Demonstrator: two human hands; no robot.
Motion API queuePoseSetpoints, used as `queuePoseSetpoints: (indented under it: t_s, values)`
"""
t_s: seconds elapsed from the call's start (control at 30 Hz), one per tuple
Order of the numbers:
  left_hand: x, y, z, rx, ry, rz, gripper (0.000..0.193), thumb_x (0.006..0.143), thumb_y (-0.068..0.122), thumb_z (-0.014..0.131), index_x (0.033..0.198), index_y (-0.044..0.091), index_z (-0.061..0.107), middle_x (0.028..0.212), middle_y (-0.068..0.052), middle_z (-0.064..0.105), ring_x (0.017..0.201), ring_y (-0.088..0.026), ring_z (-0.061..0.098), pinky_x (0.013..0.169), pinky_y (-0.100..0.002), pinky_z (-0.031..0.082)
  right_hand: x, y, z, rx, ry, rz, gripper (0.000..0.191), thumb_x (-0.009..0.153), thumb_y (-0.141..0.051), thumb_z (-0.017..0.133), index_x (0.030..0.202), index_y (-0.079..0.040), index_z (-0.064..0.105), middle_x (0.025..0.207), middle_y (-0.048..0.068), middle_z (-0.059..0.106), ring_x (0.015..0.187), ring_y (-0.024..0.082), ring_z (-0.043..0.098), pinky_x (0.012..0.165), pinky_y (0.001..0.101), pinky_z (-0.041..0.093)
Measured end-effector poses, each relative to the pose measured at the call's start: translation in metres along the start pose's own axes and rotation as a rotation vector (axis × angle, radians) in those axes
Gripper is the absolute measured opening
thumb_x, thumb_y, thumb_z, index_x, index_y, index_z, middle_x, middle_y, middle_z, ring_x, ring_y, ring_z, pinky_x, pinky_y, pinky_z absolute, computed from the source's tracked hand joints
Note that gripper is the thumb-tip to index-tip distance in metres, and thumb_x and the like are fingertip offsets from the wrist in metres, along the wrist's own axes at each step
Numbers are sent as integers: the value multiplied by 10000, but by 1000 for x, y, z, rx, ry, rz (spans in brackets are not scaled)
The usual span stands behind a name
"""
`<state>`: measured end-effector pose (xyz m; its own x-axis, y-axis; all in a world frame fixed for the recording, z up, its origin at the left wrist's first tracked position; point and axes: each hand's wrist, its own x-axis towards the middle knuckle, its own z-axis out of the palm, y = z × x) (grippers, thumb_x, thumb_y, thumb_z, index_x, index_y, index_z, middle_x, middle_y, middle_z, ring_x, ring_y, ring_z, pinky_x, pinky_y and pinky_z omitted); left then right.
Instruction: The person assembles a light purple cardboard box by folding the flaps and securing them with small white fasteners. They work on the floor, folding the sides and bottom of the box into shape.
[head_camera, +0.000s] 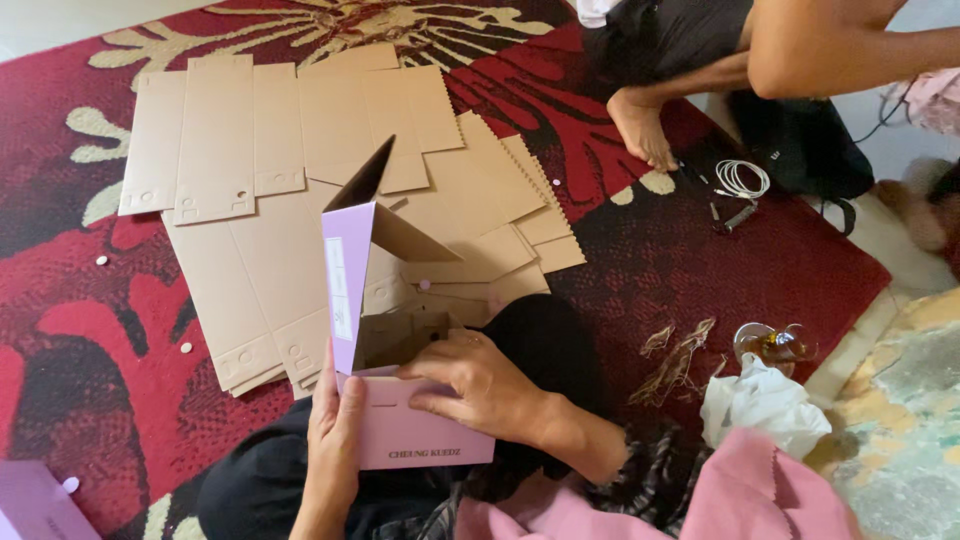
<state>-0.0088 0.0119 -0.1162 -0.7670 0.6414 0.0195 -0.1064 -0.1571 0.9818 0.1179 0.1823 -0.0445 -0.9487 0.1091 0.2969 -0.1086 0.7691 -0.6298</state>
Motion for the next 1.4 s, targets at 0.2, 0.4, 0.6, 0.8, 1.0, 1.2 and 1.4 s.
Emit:
queuePoseSetpoints:
  t_s: [0.2, 0.4, 0.6, 0.8, 1.0, 1.2, 1.4]
  values:
    - [-24, 5, 16, 475, 70, 117, 552, 1068, 260, 421, 1563, 22, 369, 1474, -229, 571, 1370, -295, 561, 1071, -352, 431, -13, 6, 2, -20, 39, -9, 291, 886, -249, 761, 1166, -173, 753, 1123, 34, 732, 1157, 259, 633, 1108, 475, 381]
    - [-32, 16, 37, 565, 126, 157, 523, 1069, 251, 433, 1552, 52, 392, 1323, -292, 633, 1201, -404, 663, 938, -395, 537, -20, 9, -4, 2, -5, 54, 304, 847, -259, 790, 1134, -165, 758, 1123, 22, 757, 1161, 246, 647, 1122, 514, 339]
    - [-32, 17, 39, 528, 130, 194, 480, 1066, 201, 474, 1522, 55, 451, 1341, -279, 638, 1214, -395, 669, 955, -387, 545, -15, 1, -6, -7, -4, 83, 281, 829, -256, 798, 1089, -159, 754, 1087, 38, 758, 1127, 259, 671, 1065, 464, 417]
    - [-36, 14, 37, 496, 101, 225, 485, 1076, 187, 478, 1532, 32, 421, 1432, -274, 588, 1311, -403, 603, 1033, -401, 504, -8, -6, -17, 102, 63, 68, 401, 786, -275, 839, 1124, -90, 727, 1144, 124, 738, 1097, 289, 675, 958, 397, 501]
    - [-40, 13, 42, 523, 97, 300, 556, 1033, 154, 551, 1545, 5, 393, 1425, -299, 572, 1298, -422, 606, 1023, -406, 519, 3, 4, -20, 325, -31, 200, 373, 906, -258, 757, 1205, -39, 715, 1123, 95, 792, 1033, 171, 749, 888, 317, 567]
    - [-43, 13, 38, 527, 108, 282, 595, 1001, 154, 637, 1528, -8, 413, 1370, -305, 607, 1268, -407, 640, 999, -396, 539, 7, 30, -6, 606, -139, 421, 296, 941, -180, 713, 1178, -8, 750, 1106, 73, 799, 1008, 130, 706, 895, 301, 563]
    - [-46, 23, 39, 500, 120, 298, 547, 1005, 177, 634, 1493, -12, 472, 1355, -294, 638, 1233, -398, 675, 992, -388, 544, 13, 56, 2, 654, -186, 398, 282, 900, -133, 738, 1154, -11, 757, 1110, 53, 788, 1039, 126, 710, 928, 298, 553]
